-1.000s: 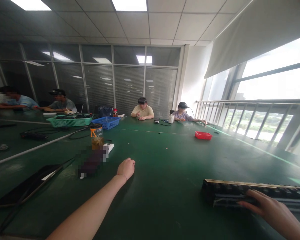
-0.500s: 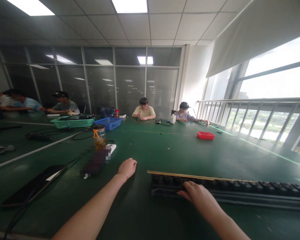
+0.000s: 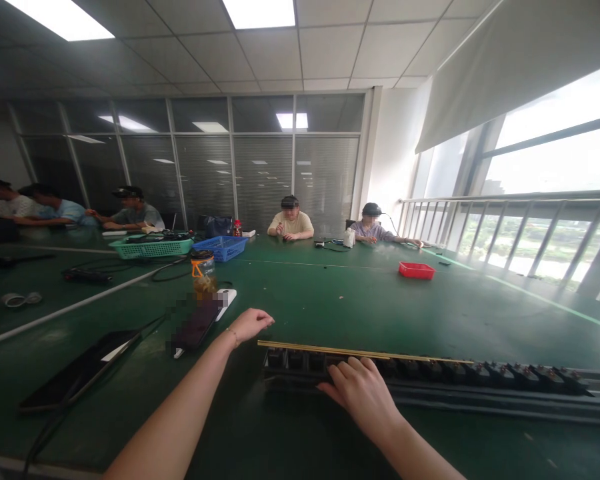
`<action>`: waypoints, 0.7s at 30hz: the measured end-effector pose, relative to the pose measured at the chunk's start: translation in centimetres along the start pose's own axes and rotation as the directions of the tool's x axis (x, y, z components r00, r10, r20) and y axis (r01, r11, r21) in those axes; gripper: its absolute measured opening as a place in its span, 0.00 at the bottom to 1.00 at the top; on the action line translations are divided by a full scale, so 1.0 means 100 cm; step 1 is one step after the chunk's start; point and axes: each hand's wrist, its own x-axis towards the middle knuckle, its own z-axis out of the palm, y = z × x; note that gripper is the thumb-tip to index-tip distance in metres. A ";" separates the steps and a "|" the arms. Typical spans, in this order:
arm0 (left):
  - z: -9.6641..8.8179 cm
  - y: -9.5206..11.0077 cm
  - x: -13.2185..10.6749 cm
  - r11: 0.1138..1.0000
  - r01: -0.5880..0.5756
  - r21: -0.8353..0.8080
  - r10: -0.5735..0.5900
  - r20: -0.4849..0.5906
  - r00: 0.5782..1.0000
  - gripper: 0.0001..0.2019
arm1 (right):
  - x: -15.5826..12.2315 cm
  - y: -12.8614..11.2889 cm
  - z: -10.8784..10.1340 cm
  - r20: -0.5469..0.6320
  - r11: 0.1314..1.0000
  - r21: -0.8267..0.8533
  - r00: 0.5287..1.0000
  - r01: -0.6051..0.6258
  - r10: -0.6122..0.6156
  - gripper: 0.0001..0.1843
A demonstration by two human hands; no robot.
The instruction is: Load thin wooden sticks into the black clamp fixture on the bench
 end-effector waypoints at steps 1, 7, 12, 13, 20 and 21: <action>-0.005 0.005 -0.003 0.997 -0.030 -0.064 0.034 0.059 0.998 0.16 | -0.004 0.003 0.003 -0.077 1.000 0.014 0.997 0.013 -0.012 0.09; -0.026 0.065 -0.020 0.968 -0.249 0.029 0.227 0.318 0.921 0.19 | -0.012 0.013 0.012 -0.228 0.992 0.126 0.974 0.033 -0.004 0.10; -0.024 0.108 -0.029 0.864 -0.389 0.319 0.233 0.431 0.872 0.15 | -0.013 0.015 0.015 -0.226 0.979 0.203 0.973 0.010 0.037 0.12; -0.023 0.112 -0.030 0.844 -0.400 0.356 0.227 0.439 0.870 0.14 | -0.013 0.015 0.015 -0.220 0.977 0.212 0.975 0.006 0.041 0.12; -0.022 0.105 -0.031 0.786 -0.431 0.443 0.202 0.475 0.856 0.10 | -0.014 0.012 0.019 -0.202 0.971 0.239 0.978 -0.003 0.052 0.12; -0.022 0.104 -0.031 0.786 -0.432 0.442 0.200 0.479 0.855 0.10 | -0.014 0.012 0.020 -0.199 0.970 0.242 0.978 -0.004 0.053 0.11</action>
